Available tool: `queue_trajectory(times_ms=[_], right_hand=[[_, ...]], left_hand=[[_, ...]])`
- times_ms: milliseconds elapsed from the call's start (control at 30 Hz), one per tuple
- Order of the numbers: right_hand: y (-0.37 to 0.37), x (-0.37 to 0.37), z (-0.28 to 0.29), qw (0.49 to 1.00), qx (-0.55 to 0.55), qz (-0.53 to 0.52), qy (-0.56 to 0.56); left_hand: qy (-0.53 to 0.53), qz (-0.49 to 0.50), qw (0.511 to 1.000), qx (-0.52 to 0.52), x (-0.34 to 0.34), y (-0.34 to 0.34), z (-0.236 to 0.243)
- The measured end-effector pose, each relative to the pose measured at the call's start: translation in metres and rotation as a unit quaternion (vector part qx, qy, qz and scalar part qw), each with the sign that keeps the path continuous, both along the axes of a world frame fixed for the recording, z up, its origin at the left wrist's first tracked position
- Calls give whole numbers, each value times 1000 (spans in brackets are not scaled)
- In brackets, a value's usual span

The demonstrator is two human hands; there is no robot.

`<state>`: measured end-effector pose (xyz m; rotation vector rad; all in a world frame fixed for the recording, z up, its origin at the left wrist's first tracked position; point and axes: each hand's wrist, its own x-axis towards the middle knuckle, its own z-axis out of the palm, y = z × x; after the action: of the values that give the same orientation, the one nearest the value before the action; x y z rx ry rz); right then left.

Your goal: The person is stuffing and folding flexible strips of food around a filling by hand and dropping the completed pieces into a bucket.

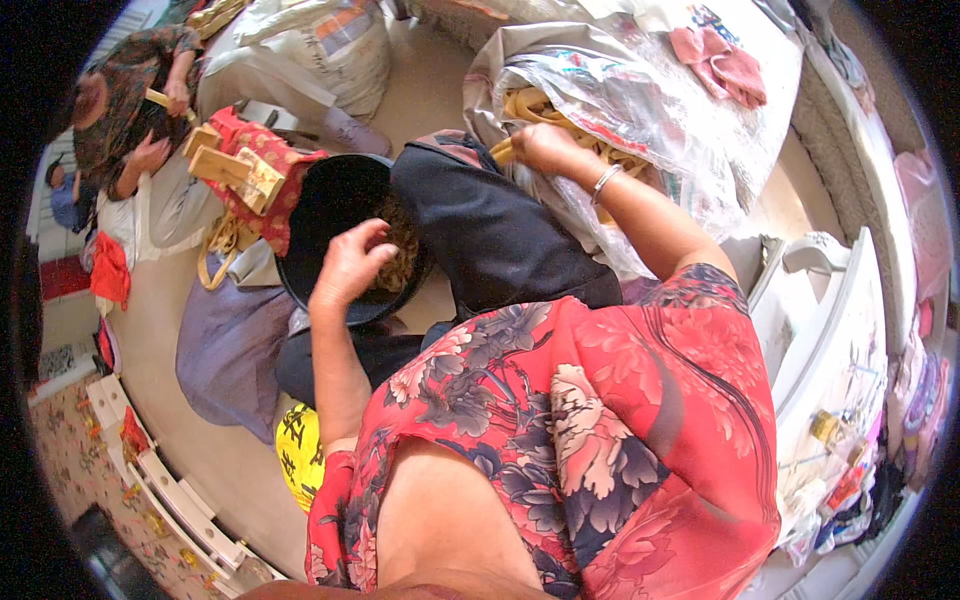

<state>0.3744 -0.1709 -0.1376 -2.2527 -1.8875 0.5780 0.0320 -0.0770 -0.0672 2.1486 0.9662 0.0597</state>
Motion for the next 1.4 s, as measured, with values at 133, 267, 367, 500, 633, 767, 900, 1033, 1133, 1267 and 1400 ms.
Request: queue_trajectory(times_ms=[133, 267, 367, 500, 633, 767, 900, 1033, 1133, 1267, 1400], right_hand=[[53, 53, 49, 949, 166, -131, 236], [103, 46, 205, 862, 413, -77, 282], [125, 42, 293, 836, 525, -45, 154], [139, 19, 365, 787, 614, 51, -26], [144, 5, 377, 802, 588, 76, -73], [149, -5, 380, 818, 562, 93, -82], [144, -6, 362, 846, 518, 112, -55], [114, 14, 310, 898, 425, 115, -9], [79, 30, 270, 938, 329, 111, 23], [42, 45, 213, 982, 148, 109, 49], [29, 35, 178, 987, -17, 147, 58]], left_hand=[[61, -22, 997, -51, -17, -24, -19], [13, 9, 999, -37, -25, -36, -9], [13, 2, 999, -35, -18, -32, -5], [-28, 12, 999, -32, -13, -35, 15], [-117, 3, 989, -87, 3, -32, 51], [-300, 1, 951, -79, 34, -16, 90], [-470, 37, 875, 108, 94, 2, 133], [-539, -26, 842, -14, 161, -8, 169], [-470, -35, 864, -178, 146, 10, 145], [-465, 75, 861, -191, 99, 20, 127], [-439, 202, 841, -243, 18, 69, 92]])
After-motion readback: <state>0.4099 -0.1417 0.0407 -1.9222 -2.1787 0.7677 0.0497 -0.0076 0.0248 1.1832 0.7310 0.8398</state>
